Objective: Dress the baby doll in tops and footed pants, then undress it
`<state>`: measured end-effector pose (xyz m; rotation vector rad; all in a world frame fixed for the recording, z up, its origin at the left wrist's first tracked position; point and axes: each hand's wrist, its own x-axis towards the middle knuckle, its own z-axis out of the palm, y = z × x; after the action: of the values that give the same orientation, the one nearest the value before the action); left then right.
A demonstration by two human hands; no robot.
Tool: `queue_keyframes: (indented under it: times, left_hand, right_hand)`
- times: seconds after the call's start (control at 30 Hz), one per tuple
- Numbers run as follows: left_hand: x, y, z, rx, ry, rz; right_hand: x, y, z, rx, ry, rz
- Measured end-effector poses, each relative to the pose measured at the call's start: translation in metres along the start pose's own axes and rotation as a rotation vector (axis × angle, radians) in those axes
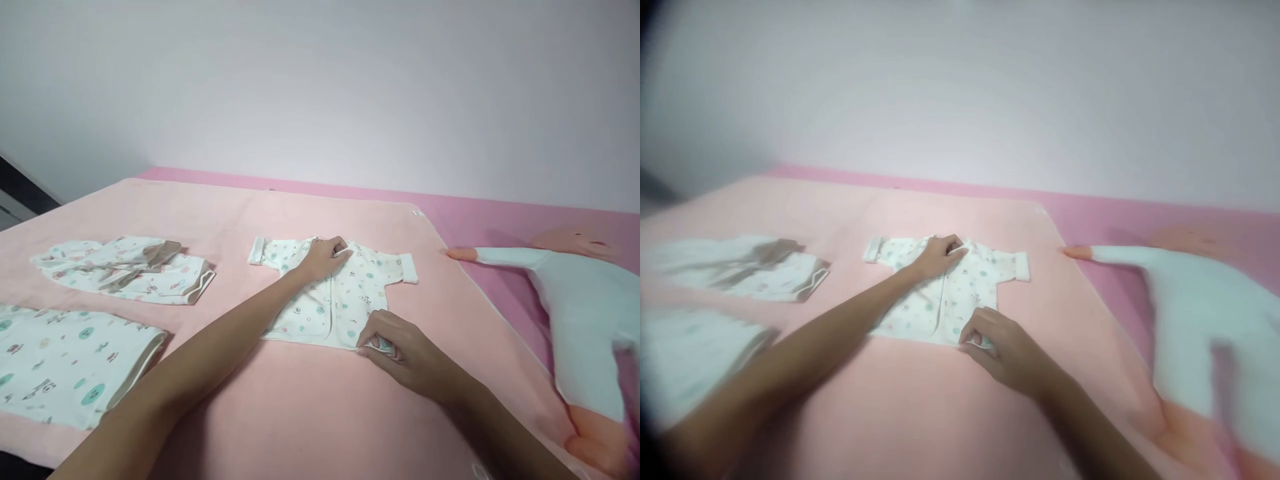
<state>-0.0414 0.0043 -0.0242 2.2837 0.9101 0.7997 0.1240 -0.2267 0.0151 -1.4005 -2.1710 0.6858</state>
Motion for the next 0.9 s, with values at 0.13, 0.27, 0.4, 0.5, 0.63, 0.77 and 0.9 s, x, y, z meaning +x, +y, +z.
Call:
queue_keyframes:
  times: [0.13,0.27,0.4,0.5,0.63,0.77,0.9]
  left_hand:
    - [0.000,-0.001,0.002,0.026,0.024,0.019]
    - [0.002,-0.003,0.003,0.031,0.036,0.001]
    - [0.002,-0.002,0.001,-0.048,0.062,-0.040]
    - [0.001,-0.001,-0.004,-0.084,0.103,-0.070]
    - [-0.001,0.001,-0.012,0.113,0.085,-0.040]
    - [-0.001,0.004,-0.019,0.234,-0.029,0.059]
    - [0.000,0.005,-0.023,0.329,-0.092,0.089]
  right_hand:
    - [0.001,0.003,0.010,-0.107,0.023,-0.011]
    - [0.001,0.001,0.017,-0.085,0.058,0.039]
    - [0.000,-0.003,0.016,-0.039,0.171,0.103]
    - [0.001,-0.005,0.015,-0.089,0.180,0.061]
    - [0.002,-0.004,0.018,-0.277,0.072,-0.077]
    - [0.004,-0.005,0.030,-0.424,0.138,-0.104]
    - [0.013,-0.011,0.043,-0.592,0.144,-0.120]
